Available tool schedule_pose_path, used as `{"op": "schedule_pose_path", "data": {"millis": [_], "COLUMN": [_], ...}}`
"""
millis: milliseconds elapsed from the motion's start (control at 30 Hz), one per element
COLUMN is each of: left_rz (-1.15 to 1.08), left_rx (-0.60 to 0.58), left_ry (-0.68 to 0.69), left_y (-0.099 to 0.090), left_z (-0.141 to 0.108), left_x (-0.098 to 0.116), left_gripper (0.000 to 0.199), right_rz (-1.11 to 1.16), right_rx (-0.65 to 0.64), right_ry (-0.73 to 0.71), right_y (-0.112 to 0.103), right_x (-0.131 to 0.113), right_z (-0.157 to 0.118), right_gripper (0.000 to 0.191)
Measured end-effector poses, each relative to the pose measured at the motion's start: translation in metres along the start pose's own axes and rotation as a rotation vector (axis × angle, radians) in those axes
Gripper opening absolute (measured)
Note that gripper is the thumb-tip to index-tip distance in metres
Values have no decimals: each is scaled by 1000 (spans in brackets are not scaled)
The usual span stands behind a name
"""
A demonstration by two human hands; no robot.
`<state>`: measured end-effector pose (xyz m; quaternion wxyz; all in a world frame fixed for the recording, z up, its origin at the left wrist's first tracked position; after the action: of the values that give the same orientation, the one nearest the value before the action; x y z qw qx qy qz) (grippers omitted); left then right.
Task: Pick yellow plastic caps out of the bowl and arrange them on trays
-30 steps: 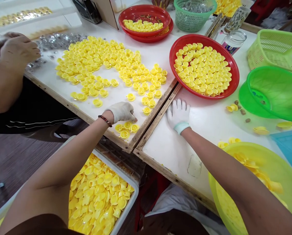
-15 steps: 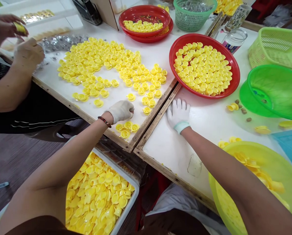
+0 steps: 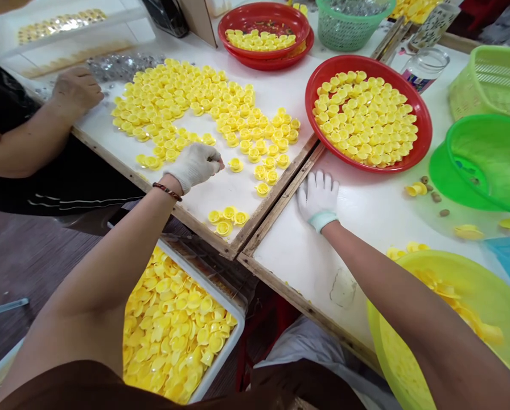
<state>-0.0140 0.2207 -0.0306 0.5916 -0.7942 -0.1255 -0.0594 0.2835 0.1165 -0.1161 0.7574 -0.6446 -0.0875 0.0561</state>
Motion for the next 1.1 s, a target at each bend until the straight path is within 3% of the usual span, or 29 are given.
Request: {"op": "schedule_pose_path", "data": {"millis": [167, 300, 467, 567, 700, 800, 933, 1033, 1100], "left_rz": [334, 432, 345, 321, 385, 374, 341, 312, 269], "left_rx": [-301, -355, -269, -288, -303, -255, -176, -25, 76], "left_ry": [-28, -38, 47, 114, 84, 36, -63, -115, -85], "left_y": [16, 34, 29, 26, 31, 33, 26, 14, 8], "left_z": [-37, -51, -59, -70, -79, -66, -28, -14, -20], "left_x": [-42, -58, -47, -33, -25, -31, -46, -46, -37], "left_gripper": [30, 29, 32, 36, 37, 39, 44, 54, 54], "right_rz": [1, -11, -12, 2, 12, 8, 2, 5, 10], "right_rx": [1, -7, -13, 3, 21, 23, 22, 21, 17], "right_ry": [6, 8, 4, 2, 1, -5, 0, 7, 10], "right_y": [5, 6, 5, 3, 2, 2, 2, 2, 2], "right_x": [0, 0, -1, -1, -1, -1, 0, 0, 0], "right_z": [-1, -1, -1, -1, -1, -1, -1, -1, 0], "right_gripper": [58, 59, 59, 58, 57, 57, 57, 56, 56]}}
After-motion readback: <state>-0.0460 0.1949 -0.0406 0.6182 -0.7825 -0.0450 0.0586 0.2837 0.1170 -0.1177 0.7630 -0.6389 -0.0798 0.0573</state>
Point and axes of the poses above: each hand's wrist, its own z-axis towards the middle knuckle, its own y-axis out of the palm, x = y × z, the point moved 5 cm from there along z, towards the middle knuckle, and after that the axes turned 15 degrees about -y, right-handed, at the moved point
